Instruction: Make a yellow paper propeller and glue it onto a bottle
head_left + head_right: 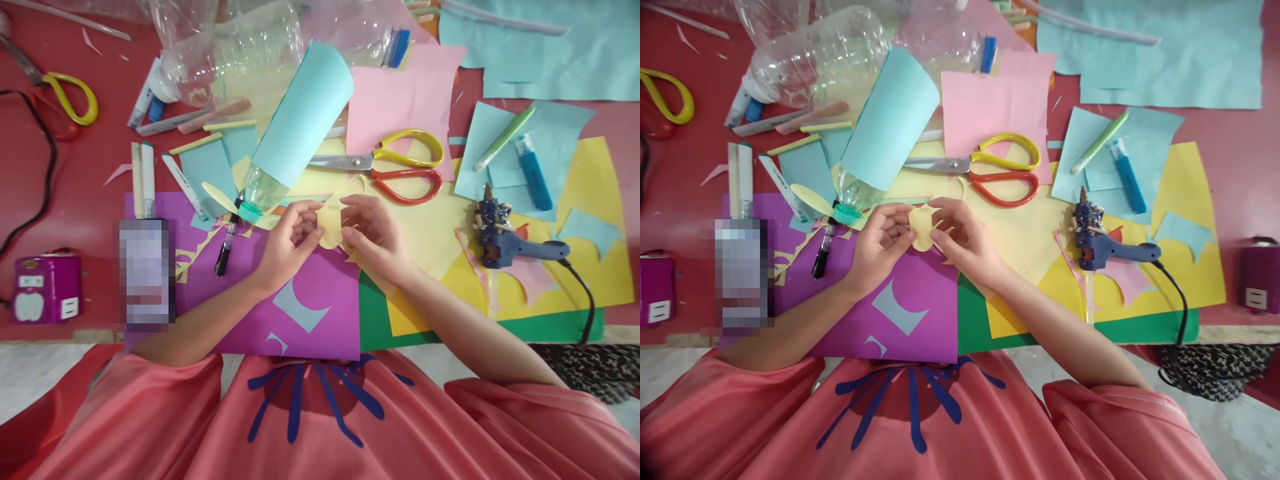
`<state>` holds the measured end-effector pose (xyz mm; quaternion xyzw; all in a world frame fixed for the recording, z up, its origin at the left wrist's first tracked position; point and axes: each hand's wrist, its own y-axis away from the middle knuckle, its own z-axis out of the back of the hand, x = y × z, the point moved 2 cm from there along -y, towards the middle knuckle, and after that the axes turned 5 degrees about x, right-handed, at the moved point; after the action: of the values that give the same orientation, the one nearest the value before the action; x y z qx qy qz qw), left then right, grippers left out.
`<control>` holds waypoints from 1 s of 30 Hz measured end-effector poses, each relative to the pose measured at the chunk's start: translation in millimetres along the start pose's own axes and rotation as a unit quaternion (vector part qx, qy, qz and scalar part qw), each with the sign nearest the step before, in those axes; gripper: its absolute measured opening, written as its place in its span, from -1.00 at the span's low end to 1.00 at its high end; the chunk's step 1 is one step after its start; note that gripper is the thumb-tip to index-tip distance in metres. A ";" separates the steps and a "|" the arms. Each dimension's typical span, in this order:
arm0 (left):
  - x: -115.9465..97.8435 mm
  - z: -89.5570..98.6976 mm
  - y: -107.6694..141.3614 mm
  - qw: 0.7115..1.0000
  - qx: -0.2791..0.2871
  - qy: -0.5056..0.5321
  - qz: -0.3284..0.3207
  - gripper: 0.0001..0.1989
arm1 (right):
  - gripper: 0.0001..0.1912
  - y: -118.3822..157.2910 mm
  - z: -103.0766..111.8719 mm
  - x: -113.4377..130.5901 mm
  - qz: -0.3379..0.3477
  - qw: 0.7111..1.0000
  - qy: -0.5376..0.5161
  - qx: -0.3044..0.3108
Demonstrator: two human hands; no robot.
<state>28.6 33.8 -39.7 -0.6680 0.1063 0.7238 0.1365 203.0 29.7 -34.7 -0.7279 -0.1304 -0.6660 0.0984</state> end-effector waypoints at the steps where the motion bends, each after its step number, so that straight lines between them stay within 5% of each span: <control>1: 0.7 -0.2 0.2 1.000 0.006 -0.005 -0.001 -0.59 | -0.61 -0.6 0.6 -0.1 0.000 1.000 -0.004 0.005; 22: 3.6 -2.0 -0.1 0.996 0.070 -0.017 -0.047 -0.67 | -0.83 -4.5 2.0 -0.7 -0.043 0.999 0.009 -0.011; 30: 0.9 -1.3 -2.0 0.997 0.055 -0.030 -0.046 -0.78 | -0.79 -6.1 1.2 -1.2 -0.006 0.999 0.043 -0.020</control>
<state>30.5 35.3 -40.7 -0.6419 0.1113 0.7292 0.2091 202.1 35.8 -36.2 -0.6993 -0.1171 -0.7000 0.0853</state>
